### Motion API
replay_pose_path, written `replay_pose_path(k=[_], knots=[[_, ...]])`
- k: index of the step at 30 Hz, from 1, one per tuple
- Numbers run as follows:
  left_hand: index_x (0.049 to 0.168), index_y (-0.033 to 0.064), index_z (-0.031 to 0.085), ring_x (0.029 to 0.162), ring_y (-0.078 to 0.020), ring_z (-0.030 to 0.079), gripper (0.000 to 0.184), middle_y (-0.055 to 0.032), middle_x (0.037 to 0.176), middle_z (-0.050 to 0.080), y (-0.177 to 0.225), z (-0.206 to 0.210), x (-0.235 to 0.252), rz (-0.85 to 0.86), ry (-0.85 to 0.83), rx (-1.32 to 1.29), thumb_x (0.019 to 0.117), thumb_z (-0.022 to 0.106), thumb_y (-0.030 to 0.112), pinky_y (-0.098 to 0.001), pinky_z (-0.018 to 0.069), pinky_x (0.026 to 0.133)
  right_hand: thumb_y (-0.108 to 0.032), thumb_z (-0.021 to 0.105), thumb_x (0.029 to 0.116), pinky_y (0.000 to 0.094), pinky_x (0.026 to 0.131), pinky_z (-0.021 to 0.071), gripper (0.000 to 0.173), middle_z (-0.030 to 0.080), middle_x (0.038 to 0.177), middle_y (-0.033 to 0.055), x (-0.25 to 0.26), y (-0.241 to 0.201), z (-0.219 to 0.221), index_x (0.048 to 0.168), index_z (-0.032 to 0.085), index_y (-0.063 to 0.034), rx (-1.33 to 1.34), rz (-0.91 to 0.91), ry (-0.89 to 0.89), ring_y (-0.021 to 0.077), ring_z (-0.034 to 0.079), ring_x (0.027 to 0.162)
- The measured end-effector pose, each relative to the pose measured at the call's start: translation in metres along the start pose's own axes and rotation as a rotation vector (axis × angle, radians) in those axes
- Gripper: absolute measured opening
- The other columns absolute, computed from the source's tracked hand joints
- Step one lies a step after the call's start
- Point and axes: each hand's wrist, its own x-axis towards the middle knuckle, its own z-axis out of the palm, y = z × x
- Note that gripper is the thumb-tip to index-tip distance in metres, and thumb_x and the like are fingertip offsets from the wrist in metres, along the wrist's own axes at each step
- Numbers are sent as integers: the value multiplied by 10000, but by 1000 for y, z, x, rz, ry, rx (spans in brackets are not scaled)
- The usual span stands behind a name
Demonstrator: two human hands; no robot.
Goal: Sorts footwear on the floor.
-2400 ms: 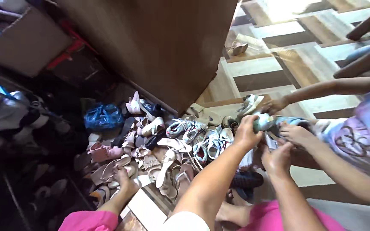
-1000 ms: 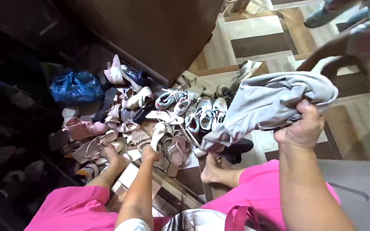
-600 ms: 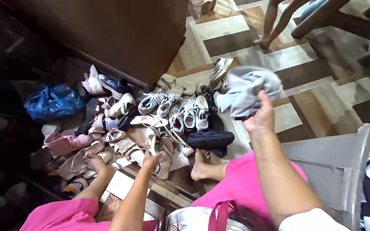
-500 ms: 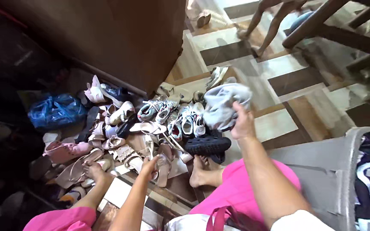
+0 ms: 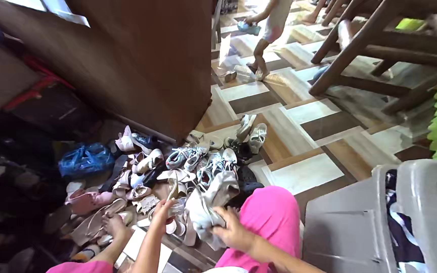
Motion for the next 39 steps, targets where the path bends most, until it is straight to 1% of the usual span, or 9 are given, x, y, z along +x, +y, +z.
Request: replay_pose_path(k=[6,10,15,21,25,27,31,36,39], knots=[[1543,49,333,1078,-403,608,654,-311,1354,533,17,-22,-42,137,65,56,997,646,225,-544,523,853,23,630,870,204,906,536,371,704,1062,99,-91,4,-40,1219,572,132,101,38,-8,-1,657,967],[1547,62,331,970,-352,636,654,-291,1242,590,25,-49,-73,210,95,99,984,640,182,-511,535,797,28,639,884,198,961,508,415,693,1130,102,-110,-2,-47,1263,533,159,174,82,-103,-11,639,1030],[1520,42,364,853,-258,638,643,-223,1079,626,36,-60,-105,364,119,67,943,643,101,-446,553,762,-23,608,926,340,900,578,392,684,1111,78,-47,-19,-52,1310,544,18,234,311,-202,110,680,984],[1474,-6,367,750,-26,634,806,25,917,640,58,-37,-152,717,118,-8,756,664,211,-227,555,688,-109,506,1051,380,872,592,366,680,1122,132,65,-76,-38,1403,479,-12,605,266,149,188,693,981],[1449,-47,392,743,2,624,837,39,923,630,68,-20,-179,890,143,122,729,716,231,-201,551,673,-182,481,1091,364,824,587,298,667,1045,123,101,-97,-30,1351,502,-39,793,209,229,182,683,915],[1450,-41,435,799,-52,635,852,-35,987,657,78,-19,-175,975,172,377,723,744,281,-260,558,717,-233,526,1077,383,849,577,372,659,1076,131,115,-101,-29,1399,479,-54,817,153,243,190,670,942],[1440,-34,499,1024,-418,639,731,-302,1190,633,105,4,-152,1014,195,727,812,799,191,-601,511,899,-173,701,973,392,907,547,556,643,1166,162,143,-93,-36,1435,429,-25,734,42,343,206,645,1016],[1445,-35,507,1168,-497,603,715,-341,1329,573,109,14,-91,1004,187,786,828,825,140,-641,477,984,-18,735,913,336,825,566,317,680,997,133,173,-64,-46,1194,601,42,610,33,450,162,664,900],[1471,-33,477,1236,-507,561,745,-341,1353,559,98,10,-71,877,180,762,833,825,129,-638,436,1051,29,714,905,315,847,549,293,668,1014,155,185,-49,-29,1171,604,86,533,59,498,151,643,921]])
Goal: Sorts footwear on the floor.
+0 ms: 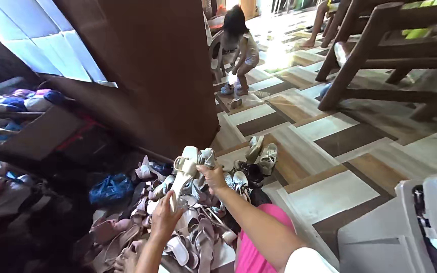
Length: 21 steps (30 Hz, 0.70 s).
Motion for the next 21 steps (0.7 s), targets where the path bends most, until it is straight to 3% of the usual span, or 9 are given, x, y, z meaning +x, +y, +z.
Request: replay_pose_path(k=[3,5,8,10,12,14,18,19,21], knots=[[1401,-76,530,1215,-545,553,698,-373,1322,553,-22,7,0,42,160,-26,783,830,51,-662,450,1017,22,631,961,327,906,529,362,634,1148,196,-1,13,14,1302,531,93,10,72,2,182,624,1021],[1374,-85,550,1210,-554,550,678,-380,1312,555,-34,2,2,93,217,-13,765,828,20,-656,456,1008,-43,523,1023,371,917,536,415,609,1223,191,0,16,17,1423,445,36,86,202,-86,206,622,1065],[1367,-71,573,1212,-537,564,670,-364,1315,573,-44,-7,4,106,182,13,762,842,29,-642,459,1017,-103,436,1039,378,794,557,270,605,1055,123,4,16,22,1295,473,-23,234,327,-161,183,627,912],[1377,-56,571,1221,-529,563,667,-350,1323,577,-47,-11,5,73,152,23,775,839,42,-641,455,1024,-116,445,1052,364,825,547,290,593,1087,118,6,15,28,1326,453,-22,227,327,-199,171,616,944],[1379,-41,579,1222,-531,564,663,-338,1328,583,-54,-11,6,58,164,30,771,836,29,-655,450,1025,-108,565,1035,360,858,560,375,624,1133,152,10,17,39,1376,460,9,117,293,-170,180,639,980],[1368,-25,601,1218,-546,566,667,-335,1321,595,-63,-7,8,72,205,54,749,847,18,-686,441,1012,-53,674,971,346,826,569,354,659,1067,162,16,22,52,1285,541,42,13,245,-71,183,661,929],[1274,34,691,1312,-596,465,584,-318,1369,579,-71,2,12,133,359,165,722,860,119,-783,340,1008,-44,664,978,345,871,551,370,643,1112,173,20,43,66,1307,525,51,6,196,2,190,646,984],[1243,29,708,1315,-604,455,544,-327,1373,570,-68,3,14,140,393,151,737,841,176,-782,333,1014,-41,659,980,343,885,554,399,643,1134,180,19,49,68,1334,505,58,5,177,-6,189,649,1001],[1260,-38,674,1264,-507,538,519,-308,1324,597,-52,0,19,80,355,-14,836,751,251,-672,418,1028,-33,673,966,345,918,561,461,649,1173,205,14,58,70,1368,478,82,-24,124,-46,192,661,1035]])
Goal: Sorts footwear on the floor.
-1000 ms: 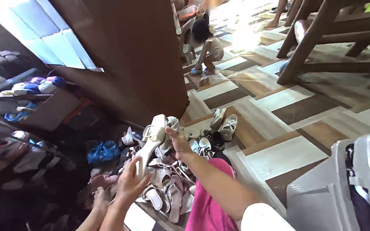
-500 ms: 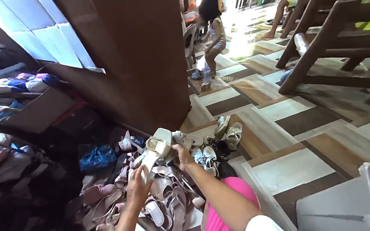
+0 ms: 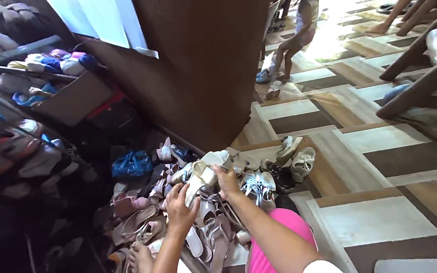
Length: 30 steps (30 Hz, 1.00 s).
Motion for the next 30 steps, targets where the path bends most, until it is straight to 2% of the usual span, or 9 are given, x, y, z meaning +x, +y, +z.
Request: replay_pose_path(k=[2,4,6,9,14,19,25,28,30], knots=[[1365,-127,523,1126,-291,629,540,-237,1245,636,20,2,6,-242,-79,-359,947,611,203,-448,517,949,-37,709,935,332,936,567,504,664,1166,209,-7,8,2,1362,482,105,-53,-78,-57,179,677,1040],[1415,-93,379,900,-141,655,445,-131,1074,636,35,7,13,-573,-30,-811,1050,440,154,-308,552,815,-68,739,905,330,955,568,547,677,1165,213,-13,19,4,1353,492,125,-114,-169,-132,176,687,1050],[1377,-35,395,825,-157,653,400,-124,1018,626,41,7,23,-890,105,-1108,1114,350,262,-320,560,767,-80,757,880,302,933,576,535,689,1118,202,-18,23,7,1305,518,138,-135,-245,-171,151,696,1012],[1426,10,348,973,-199,618,526,-131,1170,565,38,-1,26,-1151,215,-1429,1098,334,420,-363,531,855,-53,756,873,282,929,570,522,692,1099,209,-27,21,11,1288,521,161,-149,-308,-200,138,696,1001],[1052,98,561,661,-115,643,391,-15,780,641,37,-14,23,-1130,197,-1486,1089,351,425,-284,574,628,-21,745,869,268,926,578,531,692,1101,180,-36,9,18,1308,503,154,-89,-335,-352,115,696,998],[894,112,590,548,-72,589,288,16,674,615,38,-25,21,-1098,194,-1437,1085,407,228,-223,540,554,-25,752,860,262,930,572,528,688,1106,182,-40,16,21,1294,510,154,-89,-334,-331,115,693,1002],[934,93,585,592,-96,606,191,-15,729,627,21,-21,9,-1133,199,-1404,1055,452,156,-242,542,573,-107,778,868,288,941,569,547,705,1096,183,-39,32,12,1296,536,133,-246,-311,-359,131,701,1004],[896,89,592,622,-100,638,201,-8,701,636,17,-20,7,-1043,303,-1398,1045,459,111,-263,575,633,-63,795,853,267,948,566,593,693,1128,156,-35,26,10,1337,497,108,-168,-145,-377,102,690,1021],[984,71,598,720,-121,688,213,-22,796,687,15,-24,8,-939,357,-1451,1065,406,114,-294,603,698,-35,776,869,280,908,576,557,690,1105,151,-32,15,10,1333,499,100,-112,-28,-315,110,688,983]])
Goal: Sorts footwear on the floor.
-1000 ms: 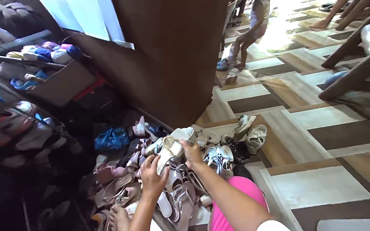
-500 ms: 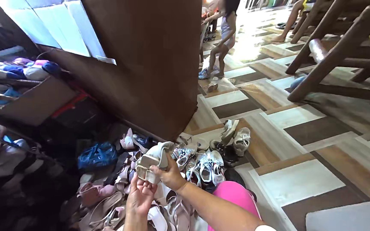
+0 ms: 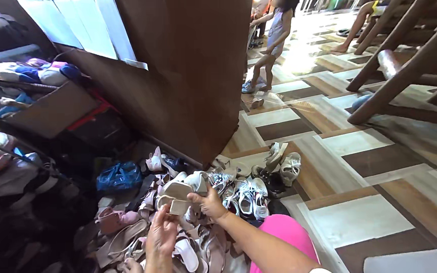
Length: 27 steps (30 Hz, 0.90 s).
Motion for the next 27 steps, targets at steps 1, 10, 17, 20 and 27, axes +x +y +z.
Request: replay_pose_path(k=[1,10,17,20,27], knots=[[1058,77,564,792,-128,706,212,-25,874,698,4,-2,0,31,-44,-52,1079,359,127,-308,616,739,-44,756,893,300,887,579,510,691,1090,156,2,-7,-3,1320,516,98,4,40,47,126,688,959],[1409,91,434,1143,-295,656,673,-136,1280,648,25,-29,4,182,-388,-365,1028,200,593,-497,547,978,-96,721,876,284,872,604,236,721,1009,-2,2,-15,-21,1085,661,-3,-88,-639,116,50,697,938],[1230,169,693,1028,-164,719,838,-27,1110,751,0,-15,-31,94,-576,-133,682,701,803,-388,598,881,-490,557,989,582,1168,277,291,495,1528,123,-28,17,5,1121,656,-250,-701,-1086,-168,375,340,1483],[1267,148,615,1050,-111,697,958,19,1105,739,-9,-13,-40,110,-563,59,641,657,872,-327,565,933,-362,674,916,552,1088,412,362,593,1354,256,-20,15,0,1101,694,-52,-632,-931,-161,387,526,1317],[1346,-202,446,1265,-44,555,1218,-134,1359,609,-19,-22,-25,419,-720,607,814,402,892,-260,442,1104,-97,701,894,303,1000,528,395,655,1135,226,-16,9,0,1205,611,130,-393,-728,-74,176,646,1096]])
